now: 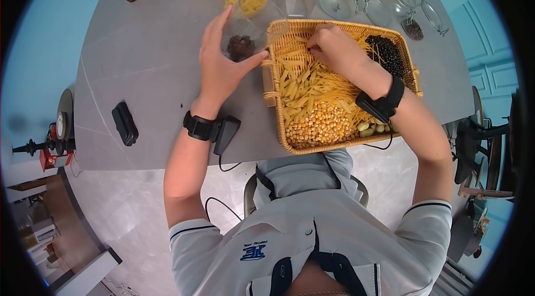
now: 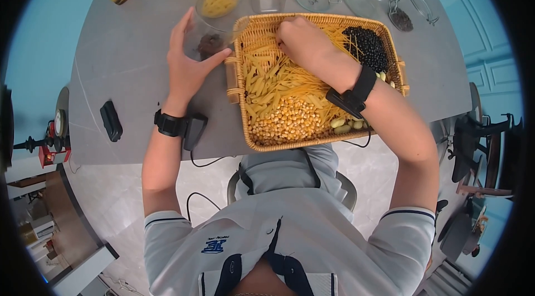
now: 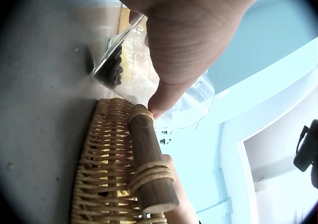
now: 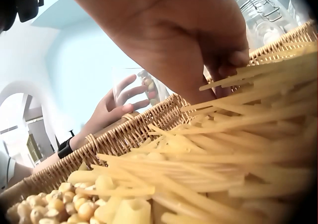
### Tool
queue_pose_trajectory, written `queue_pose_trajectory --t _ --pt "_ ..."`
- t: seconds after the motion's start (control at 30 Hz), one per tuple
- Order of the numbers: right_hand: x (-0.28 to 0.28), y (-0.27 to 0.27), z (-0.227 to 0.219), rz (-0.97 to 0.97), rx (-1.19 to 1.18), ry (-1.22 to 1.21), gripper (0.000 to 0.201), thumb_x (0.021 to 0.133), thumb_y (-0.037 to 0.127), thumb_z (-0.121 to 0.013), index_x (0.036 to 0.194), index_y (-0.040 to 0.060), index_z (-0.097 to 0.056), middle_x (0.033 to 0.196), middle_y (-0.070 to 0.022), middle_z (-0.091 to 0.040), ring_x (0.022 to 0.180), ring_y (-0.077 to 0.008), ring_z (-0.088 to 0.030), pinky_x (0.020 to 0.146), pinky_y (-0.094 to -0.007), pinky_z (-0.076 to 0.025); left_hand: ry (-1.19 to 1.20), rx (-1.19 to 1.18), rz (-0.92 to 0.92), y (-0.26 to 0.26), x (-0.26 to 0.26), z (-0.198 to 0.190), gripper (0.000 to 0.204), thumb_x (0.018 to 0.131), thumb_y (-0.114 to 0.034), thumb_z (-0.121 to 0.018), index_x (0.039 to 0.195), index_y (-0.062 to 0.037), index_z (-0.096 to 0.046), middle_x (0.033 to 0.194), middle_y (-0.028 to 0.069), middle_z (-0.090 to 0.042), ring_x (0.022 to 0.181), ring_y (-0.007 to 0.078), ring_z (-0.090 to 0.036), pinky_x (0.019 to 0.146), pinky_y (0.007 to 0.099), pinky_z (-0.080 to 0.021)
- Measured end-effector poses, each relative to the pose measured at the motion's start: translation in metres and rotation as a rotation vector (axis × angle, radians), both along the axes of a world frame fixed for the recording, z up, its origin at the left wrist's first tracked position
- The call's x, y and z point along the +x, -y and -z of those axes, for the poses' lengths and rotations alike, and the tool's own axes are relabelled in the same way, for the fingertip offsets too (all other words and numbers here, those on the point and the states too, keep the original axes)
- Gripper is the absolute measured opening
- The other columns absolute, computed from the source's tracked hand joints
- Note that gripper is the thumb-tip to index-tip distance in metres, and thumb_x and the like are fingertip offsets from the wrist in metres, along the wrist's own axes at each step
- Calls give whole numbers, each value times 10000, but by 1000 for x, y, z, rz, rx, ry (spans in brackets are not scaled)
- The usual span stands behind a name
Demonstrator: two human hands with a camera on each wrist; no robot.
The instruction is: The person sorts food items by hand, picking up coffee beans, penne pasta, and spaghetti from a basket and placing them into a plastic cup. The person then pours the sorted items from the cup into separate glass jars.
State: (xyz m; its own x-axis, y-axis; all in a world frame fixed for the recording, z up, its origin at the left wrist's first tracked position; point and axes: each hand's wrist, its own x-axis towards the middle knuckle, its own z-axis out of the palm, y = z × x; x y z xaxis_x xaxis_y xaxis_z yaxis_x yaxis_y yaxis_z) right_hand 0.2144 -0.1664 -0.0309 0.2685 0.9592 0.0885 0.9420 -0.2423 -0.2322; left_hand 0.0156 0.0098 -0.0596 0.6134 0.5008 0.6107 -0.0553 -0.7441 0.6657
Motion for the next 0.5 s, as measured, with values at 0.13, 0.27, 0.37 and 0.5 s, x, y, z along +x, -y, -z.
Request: queue_pose_trajectory --t 0.13,0.27,0.37,0.5 --pt "-2 -2 -2 4 -41 32 118 814 33 -694 920 -9 -725 1036 -183 -688 1024 -371 -651 919 -442 -531 -9 8 -2 -1 0 0 934 656 -200 -928 1463 -98 -470 1363 144 -559 1258 319 -538 1055 424 -444" --pt "-6 -7 -5 -15 -110 97 110 811 24 -684 905 -24 -714 1043 -199 -688 1023 -370 -654 895 -441 -542 -7 3 5 0 0 0 932 662 -196 -928 1465 -94 -467 1366 146 -555 1263 316 -534 1059 418 -445" --pt "-1 -6 0 -49 -130 113 102 801 35 -709 890 -3 -742 975 -167 -678 980 -347 -661 858 -434 -543 -3 -6 12 0 0 0 930 666 -188 -927 1466 -88 -464 1372 144 -551 1269 308 -531 1064 412 -444" --pt "8 -8 7 -115 -120 95 95 796 34 -719 882 14 -752 927 -141 -672 959 -337 -666 835 -429 -537 -25 -10 8 2 0 -1 942 683 -175 -927 1481 -61 -441 1396 140 -538 1279 277 -529 1079 401 -438"
